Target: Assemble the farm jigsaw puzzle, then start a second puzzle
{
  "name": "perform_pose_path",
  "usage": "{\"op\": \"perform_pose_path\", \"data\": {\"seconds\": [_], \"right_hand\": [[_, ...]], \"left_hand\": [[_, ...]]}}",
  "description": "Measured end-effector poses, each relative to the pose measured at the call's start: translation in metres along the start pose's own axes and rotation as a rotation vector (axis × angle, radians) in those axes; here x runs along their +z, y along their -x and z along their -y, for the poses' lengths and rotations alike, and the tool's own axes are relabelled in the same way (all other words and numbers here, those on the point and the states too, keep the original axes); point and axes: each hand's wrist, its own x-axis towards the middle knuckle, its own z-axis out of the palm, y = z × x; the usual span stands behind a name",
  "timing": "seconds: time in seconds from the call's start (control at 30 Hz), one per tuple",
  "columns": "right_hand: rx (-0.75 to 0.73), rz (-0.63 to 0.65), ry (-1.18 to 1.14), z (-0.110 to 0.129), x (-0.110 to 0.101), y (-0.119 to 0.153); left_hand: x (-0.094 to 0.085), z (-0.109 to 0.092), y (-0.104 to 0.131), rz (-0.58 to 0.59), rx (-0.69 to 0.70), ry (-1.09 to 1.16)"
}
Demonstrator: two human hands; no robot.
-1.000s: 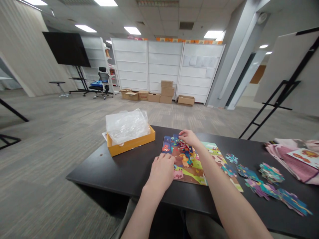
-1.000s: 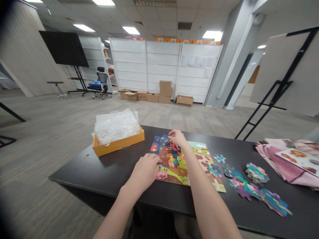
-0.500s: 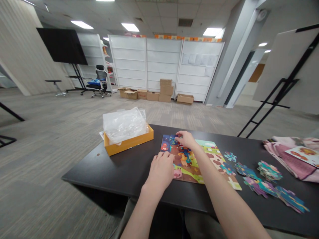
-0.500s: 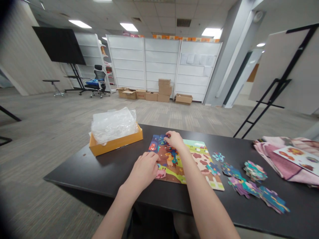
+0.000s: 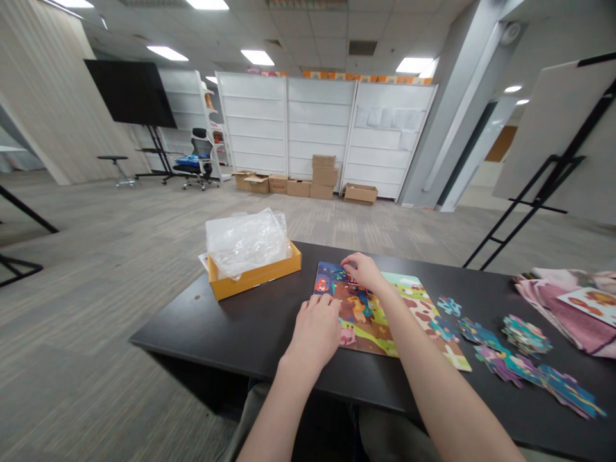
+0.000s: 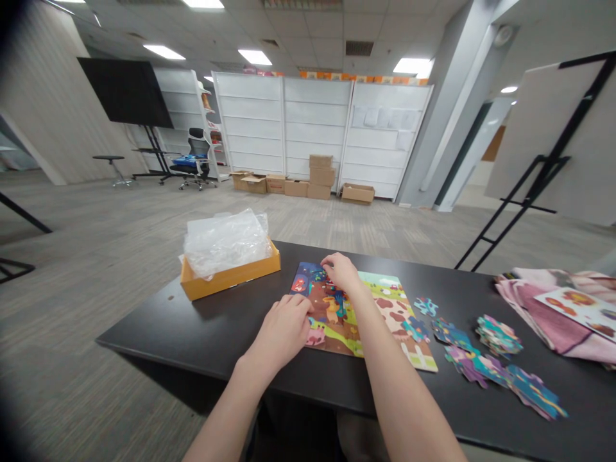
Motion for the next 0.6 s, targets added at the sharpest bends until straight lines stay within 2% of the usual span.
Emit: {"op": "perform_pose_path", "data": {"seconds": [0.13, 0.23, 0.3, 0.37, 0.47, 0.6], "right_hand": [[-0.031, 0.021, -0.03, 0.003, -0.001, 0.002], [-0.016, -0.016, -0.053, 0.003, -0.015, 0.002], [0.025, -0.095, -0.083, 0.001, -0.033, 0.004], [0.095, -0.239, -0.157, -0.002, -0.055, 0.01], [0.158, -0.427, -0.244, -0.006, -0.088, 0.033], [0.205, -0.484, -0.176, -0.012, -0.118, 0.082]], "left_hand": [[-0.002, 0.001, 0.001, 0.012, 0.003, 0.002], [-0.003, 0.0, 0.001, 0.019, 0.0, -0.002], [-0.003, 0.0, 0.0, 0.025, -0.005, -0.002], [-0.003, 0.001, 0.0, 0.033, -0.009, 0.006], [-0.001, 0.002, 0.001, 0.041, -0.003, 0.02], [0.0, 0.004, 0.002, 0.033, 0.01, 0.023]]}}
